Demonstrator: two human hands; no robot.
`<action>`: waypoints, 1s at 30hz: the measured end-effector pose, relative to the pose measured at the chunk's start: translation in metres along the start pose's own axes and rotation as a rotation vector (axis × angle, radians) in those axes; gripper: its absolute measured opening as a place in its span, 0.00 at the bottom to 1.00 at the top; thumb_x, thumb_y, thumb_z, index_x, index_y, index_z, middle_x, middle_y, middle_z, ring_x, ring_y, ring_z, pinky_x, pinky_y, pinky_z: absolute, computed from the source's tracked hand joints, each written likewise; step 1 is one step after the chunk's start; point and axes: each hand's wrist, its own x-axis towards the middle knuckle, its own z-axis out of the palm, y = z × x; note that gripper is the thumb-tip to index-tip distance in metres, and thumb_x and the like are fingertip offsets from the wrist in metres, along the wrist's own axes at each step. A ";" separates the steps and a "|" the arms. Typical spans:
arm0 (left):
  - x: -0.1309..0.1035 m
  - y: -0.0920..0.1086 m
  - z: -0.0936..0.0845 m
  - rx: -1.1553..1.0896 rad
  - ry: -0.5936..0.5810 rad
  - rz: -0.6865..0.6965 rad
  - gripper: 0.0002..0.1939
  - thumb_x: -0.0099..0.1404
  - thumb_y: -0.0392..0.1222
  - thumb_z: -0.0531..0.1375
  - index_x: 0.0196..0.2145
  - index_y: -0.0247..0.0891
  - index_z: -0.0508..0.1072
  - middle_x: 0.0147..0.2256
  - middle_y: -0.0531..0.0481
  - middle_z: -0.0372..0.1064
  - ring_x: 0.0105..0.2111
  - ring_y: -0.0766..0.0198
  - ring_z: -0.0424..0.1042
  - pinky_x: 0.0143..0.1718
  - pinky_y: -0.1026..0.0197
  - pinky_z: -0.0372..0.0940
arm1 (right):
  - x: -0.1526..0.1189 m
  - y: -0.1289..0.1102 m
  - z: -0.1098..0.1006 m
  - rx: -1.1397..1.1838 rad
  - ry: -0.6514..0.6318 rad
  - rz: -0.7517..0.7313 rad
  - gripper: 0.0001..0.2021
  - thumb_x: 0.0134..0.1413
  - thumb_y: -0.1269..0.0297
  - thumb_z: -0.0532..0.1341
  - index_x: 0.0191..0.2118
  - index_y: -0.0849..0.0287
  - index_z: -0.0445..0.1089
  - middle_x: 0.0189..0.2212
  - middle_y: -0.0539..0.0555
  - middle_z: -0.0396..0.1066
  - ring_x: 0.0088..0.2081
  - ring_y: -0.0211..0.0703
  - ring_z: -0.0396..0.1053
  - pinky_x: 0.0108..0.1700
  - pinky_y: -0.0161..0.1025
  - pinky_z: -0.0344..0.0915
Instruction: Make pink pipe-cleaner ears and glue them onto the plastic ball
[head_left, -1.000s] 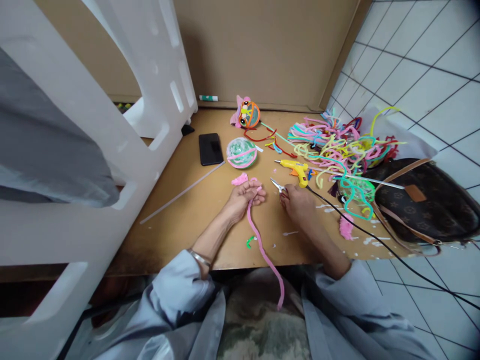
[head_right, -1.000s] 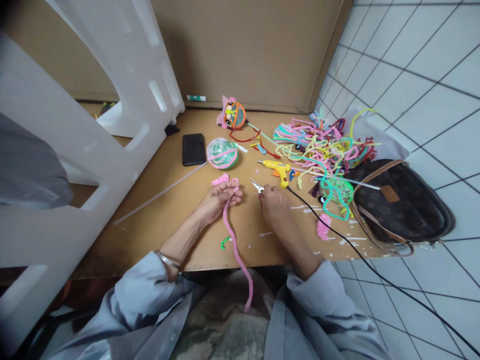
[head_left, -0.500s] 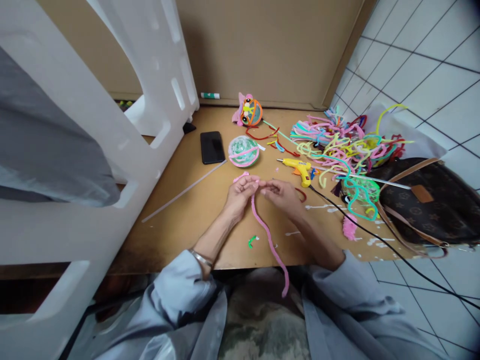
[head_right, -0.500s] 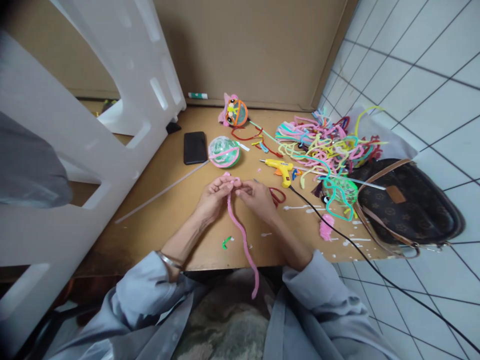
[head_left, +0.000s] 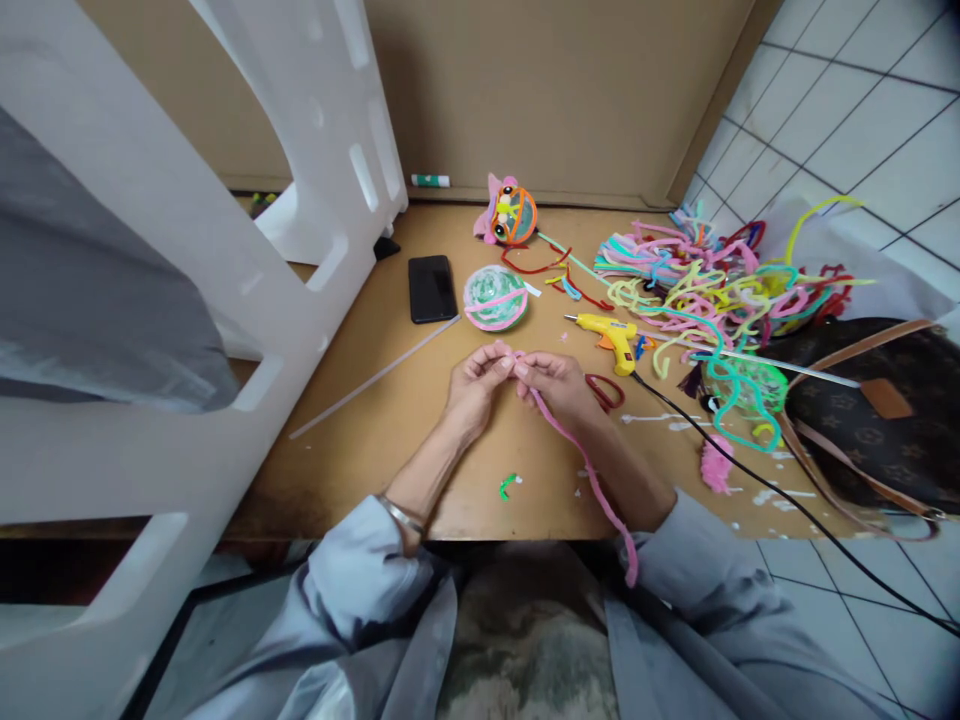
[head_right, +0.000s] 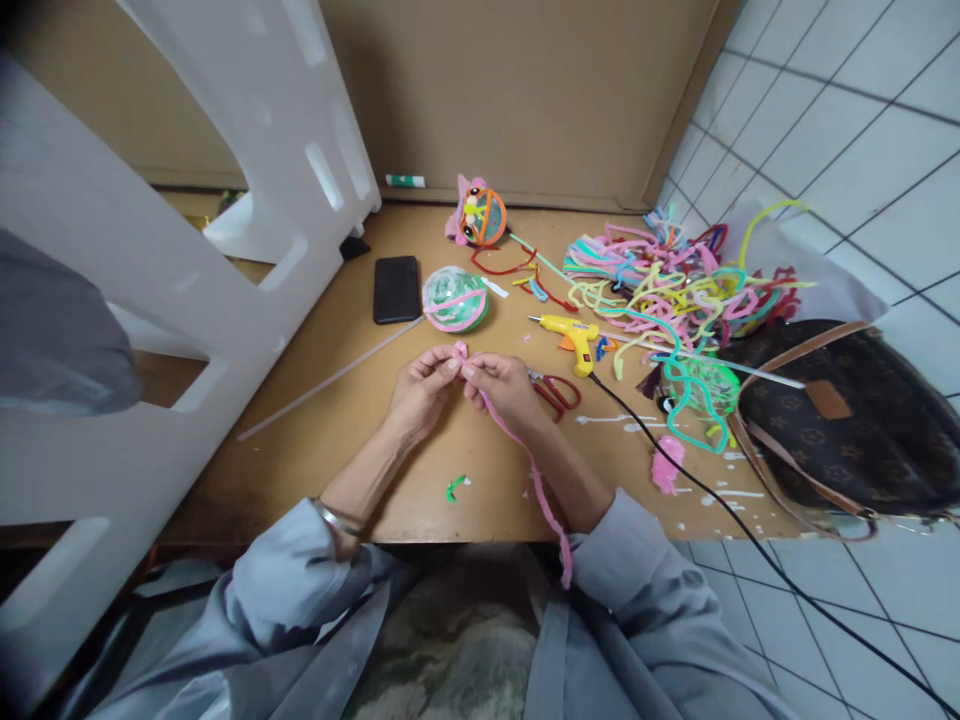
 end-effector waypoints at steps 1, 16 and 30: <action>-0.001 0.000 0.001 0.001 -0.011 -0.002 0.21 0.42 0.47 0.78 0.30 0.37 0.77 0.33 0.51 0.77 0.31 0.68 0.73 0.36 0.65 0.67 | 0.000 -0.001 -0.001 -0.029 -0.013 -0.025 0.20 0.45 0.45 0.68 0.27 0.59 0.69 0.16 0.44 0.64 0.17 0.30 0.54 0.21 0.32 0.50; 0.023 0.020 -0.044 1.071 0.298 0.379 0.09 0.59 0.41 0.62 0.37 0.37 0.77 0.38 0.45 0.72 0.33 0.60 0.69 0.41 0.55 0.65 | 0.005 0.000 -0.016 -0.024 0.193 0.072 0.24 0.40 0.46 0.71 0.38 0.60 0.74 0.11 0.39 0.54 0.14 0.29 0.45 0.18 0.32 0.39; 0.012 0.018 -0.020 1.589 -0.085 0.495 0.12 0.62 0.43 0.61 0.41 0.38 0.79 0.42 0.40 0.71 0.43 0.49 0.67 0.46 0.49 0.61 | 0.008 0.005 -0.016 0.043 0.252 0.096 0.19 0.40 0.51 0.72 0.31 0.58 0.69 0.12 0.40 0.60 0.12 0.27 0.48 0.15 0.30 0.41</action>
